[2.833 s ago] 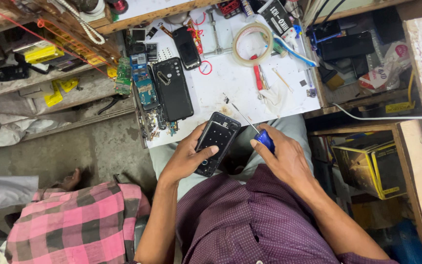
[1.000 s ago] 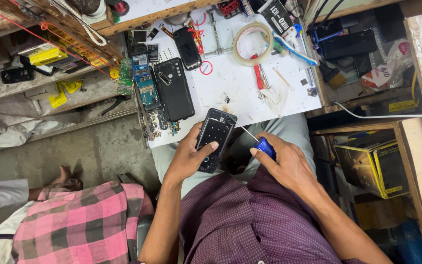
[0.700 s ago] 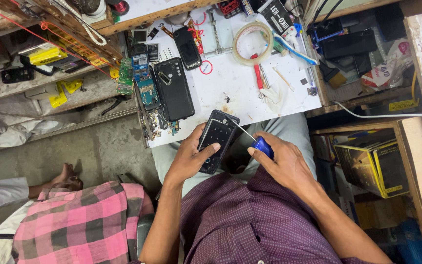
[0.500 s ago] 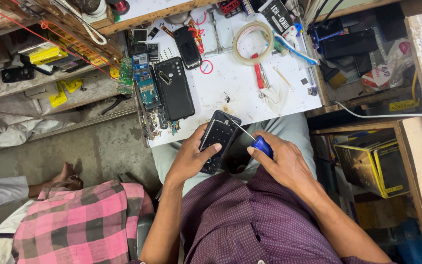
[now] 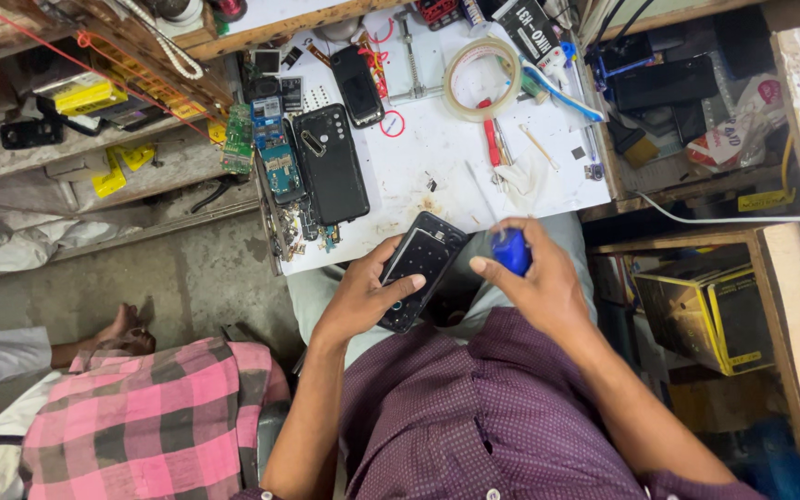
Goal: The person sits at a repair bench and uses a screwdriver to remove screws from the back cover of a smartphone, working around the frame. They set the phone down, pick up small removed components, and squeeze adhesive from a tube onto a small part while handling it.
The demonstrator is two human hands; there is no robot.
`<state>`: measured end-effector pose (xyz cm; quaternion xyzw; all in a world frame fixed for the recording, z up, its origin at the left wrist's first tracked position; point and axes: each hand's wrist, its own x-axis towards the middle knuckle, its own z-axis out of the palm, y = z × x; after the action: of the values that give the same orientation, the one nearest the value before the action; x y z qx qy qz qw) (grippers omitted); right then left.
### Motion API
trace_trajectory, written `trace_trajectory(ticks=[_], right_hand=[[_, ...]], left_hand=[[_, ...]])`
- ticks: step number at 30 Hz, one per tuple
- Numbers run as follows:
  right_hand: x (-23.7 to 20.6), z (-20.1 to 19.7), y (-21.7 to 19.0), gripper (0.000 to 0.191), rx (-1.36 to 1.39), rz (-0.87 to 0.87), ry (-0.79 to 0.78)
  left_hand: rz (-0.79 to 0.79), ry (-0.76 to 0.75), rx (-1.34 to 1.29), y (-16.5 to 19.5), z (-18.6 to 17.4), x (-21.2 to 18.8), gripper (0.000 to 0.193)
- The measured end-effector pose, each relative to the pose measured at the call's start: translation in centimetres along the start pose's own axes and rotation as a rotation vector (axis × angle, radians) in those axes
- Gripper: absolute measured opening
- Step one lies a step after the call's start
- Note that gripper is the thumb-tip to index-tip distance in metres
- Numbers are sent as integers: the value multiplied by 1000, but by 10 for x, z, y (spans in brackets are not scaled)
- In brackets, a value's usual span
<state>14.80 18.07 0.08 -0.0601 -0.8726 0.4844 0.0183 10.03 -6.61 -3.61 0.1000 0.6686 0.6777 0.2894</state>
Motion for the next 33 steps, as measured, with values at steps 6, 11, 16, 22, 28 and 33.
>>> trace_trajectory(ticks=[6, 11, 16, 22, 28, 33], right_hand=[[25, 19, 12, 48, 587, 327, -155], [26, 32, 10, 50, 863, 387, 62], [21, 58, 0, 49, 977, 407, 214], [6, 80, -4, 50, 943, 391, 137], [5, 68, 4, 42, 906, 371, 39], [-5, 30, 10, 48, 778, 409, -172]], left_hand=[[-81, -116, -29, 4, -6, 3, 58], [-68, 186, -506, -1, -33, 1, 45], [239, 251, -893, -18, -2, 17, 35], [242, 423, -1031, -17, 42, 34, 38], [274, 449, -919, -14, 38, 42, 34], [267, 576, -809, -30, 21, 46, 29]])
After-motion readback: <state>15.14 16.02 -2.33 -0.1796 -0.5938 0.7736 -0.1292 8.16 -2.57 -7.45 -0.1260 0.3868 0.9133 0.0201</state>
